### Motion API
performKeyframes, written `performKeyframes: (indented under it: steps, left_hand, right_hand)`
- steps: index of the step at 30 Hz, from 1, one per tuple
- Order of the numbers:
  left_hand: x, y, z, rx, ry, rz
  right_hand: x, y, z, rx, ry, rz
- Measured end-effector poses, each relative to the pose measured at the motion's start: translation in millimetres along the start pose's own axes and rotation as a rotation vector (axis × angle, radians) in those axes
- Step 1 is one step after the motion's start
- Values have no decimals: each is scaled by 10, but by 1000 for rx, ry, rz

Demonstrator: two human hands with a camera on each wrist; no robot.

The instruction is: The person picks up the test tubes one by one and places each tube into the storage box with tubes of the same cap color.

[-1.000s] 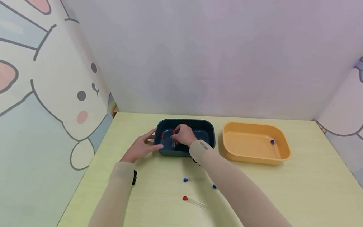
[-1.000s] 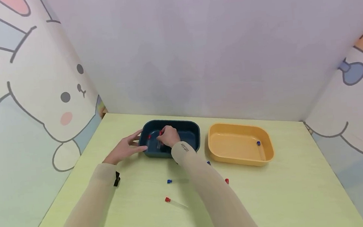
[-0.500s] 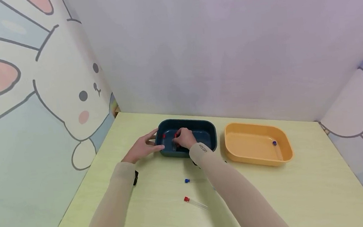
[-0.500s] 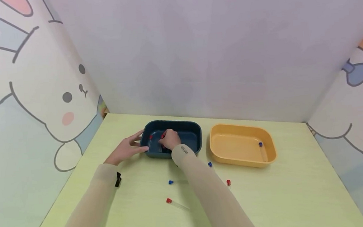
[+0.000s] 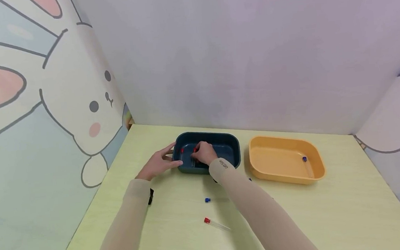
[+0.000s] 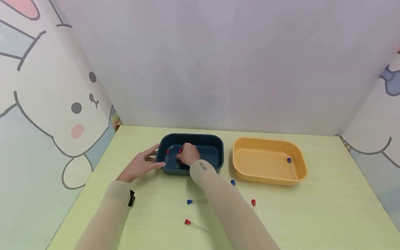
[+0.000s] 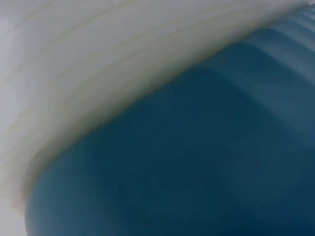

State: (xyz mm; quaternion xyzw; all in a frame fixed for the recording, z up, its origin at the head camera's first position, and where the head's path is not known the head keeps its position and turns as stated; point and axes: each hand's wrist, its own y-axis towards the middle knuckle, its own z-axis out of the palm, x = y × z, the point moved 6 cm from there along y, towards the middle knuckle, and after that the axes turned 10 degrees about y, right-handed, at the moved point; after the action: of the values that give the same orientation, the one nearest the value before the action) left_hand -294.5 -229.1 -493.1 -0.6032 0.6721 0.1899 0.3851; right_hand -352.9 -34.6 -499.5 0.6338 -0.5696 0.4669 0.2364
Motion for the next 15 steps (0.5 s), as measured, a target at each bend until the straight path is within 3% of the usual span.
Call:
performKeyframes:
  steps: [15]
  left_hand:
    - [24,7,3,10,-20,4]
  right_hand:
    - [-10,-36,-12,1,8,-7]
